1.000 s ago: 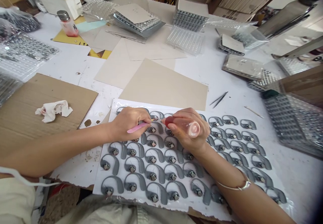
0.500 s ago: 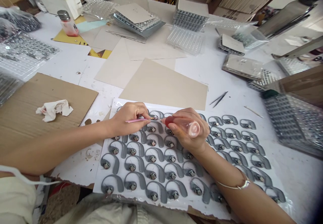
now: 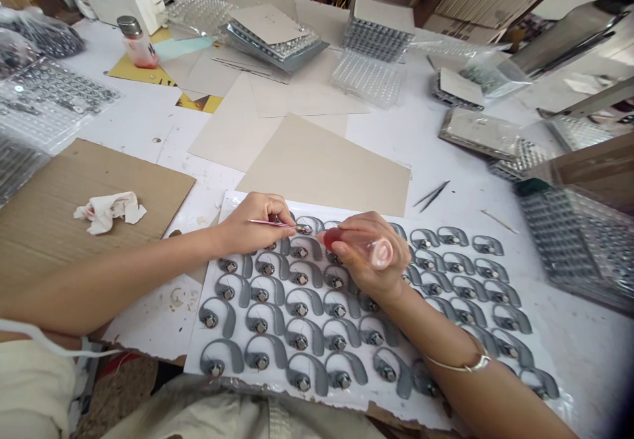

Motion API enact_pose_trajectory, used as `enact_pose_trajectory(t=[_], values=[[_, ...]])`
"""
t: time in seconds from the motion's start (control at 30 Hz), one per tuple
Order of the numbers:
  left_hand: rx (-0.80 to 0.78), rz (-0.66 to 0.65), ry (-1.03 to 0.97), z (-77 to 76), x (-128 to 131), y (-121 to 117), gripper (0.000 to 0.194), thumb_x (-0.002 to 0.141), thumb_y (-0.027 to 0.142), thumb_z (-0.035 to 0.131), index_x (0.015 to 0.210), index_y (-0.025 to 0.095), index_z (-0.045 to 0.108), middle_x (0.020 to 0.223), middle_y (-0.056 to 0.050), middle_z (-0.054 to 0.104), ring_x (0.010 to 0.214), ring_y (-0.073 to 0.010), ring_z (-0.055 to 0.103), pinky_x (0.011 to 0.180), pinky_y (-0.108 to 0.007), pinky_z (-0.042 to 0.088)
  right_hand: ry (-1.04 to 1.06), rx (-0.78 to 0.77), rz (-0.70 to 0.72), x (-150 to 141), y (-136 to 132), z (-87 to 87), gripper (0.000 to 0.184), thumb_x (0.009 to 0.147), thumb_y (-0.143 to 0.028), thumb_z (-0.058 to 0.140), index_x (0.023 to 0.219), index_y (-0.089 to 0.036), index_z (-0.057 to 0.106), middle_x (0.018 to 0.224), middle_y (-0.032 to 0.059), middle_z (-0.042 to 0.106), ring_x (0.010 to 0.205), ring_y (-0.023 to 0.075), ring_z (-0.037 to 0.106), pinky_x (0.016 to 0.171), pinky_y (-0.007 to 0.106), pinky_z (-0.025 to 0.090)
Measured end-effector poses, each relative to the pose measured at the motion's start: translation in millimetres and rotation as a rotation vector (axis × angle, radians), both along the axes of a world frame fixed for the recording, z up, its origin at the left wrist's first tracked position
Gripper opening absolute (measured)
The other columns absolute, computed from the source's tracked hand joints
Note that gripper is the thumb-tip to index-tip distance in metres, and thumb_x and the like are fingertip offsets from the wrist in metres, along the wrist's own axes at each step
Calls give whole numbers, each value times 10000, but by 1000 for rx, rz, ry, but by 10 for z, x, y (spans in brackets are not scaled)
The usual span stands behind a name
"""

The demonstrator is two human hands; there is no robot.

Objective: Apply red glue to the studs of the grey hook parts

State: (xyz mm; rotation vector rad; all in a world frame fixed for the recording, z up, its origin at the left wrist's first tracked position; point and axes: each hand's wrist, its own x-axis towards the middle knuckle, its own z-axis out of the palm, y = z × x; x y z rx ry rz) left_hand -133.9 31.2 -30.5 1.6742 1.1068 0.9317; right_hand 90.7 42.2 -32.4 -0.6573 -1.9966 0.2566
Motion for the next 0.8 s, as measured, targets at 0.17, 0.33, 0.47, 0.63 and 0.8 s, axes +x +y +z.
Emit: enact_pose_trajectory(t=[0.17, 0.33, 0.47, 0.63, 0.8], values=[[-12, 5, 2, 6, 1, 6, 70, 733, 162, 696, 674, 123, 694, 732, -42, 644, 646, -118, 611, 574, -210, 479, -2, 13, 24, -14, 0, 0, 50, 800, -221, 686, 801, -199, 641, 747, 34, 672, 660, 168, 605, 568, 303, 525], [-15, 1, 16, 19, -1, 9, 61, 731, 143, 697, 673, 122, 695, 729, -40, 647, 654, -120, 613, 586, -213, 481, 1, 2, 37, -24, -1, -6, 81, 795, -218, 699, 831, -191, 632, 754, 38, 670, 679, 170, 602, 589, 306, 526], [-46, 6, 1, 23, 0, 7, 57, 723, 144, 704, 670, 124, 697, 733, -39, 645, 663, -124, 613, 598, -219, 478, 3, 3, 34, -21, 5, -15, 87, 804, -227, 692, 841, -187, 624, 766, 45, 667, 693, 171, 602, 593, 307, 527], [-78, 16, -9, 31, 2, -2, 60, 716, 156, 705, 668, 122, 698, 738, -42, 637, 665, -121, 605, 604, -215, 465, 17, 17, 49, -17, 15, -28, 80, 805, -233, 692, 831, -193, 628, 770, 43, 671, 686, 170, 604, 588, 305, 525], [-72, 15, -10, 35, 3, 0, 59, 713, 154, 698, 663, 122, 697, 723, -38, 634, 654, -115, 600, 593, -208, 455, 12, 7, 50, -31, 25, -7, 102, 810, -259, 692, 845, -195, 621, 752, 40, 670, 672, 171, 606, 584, 310, 526]])
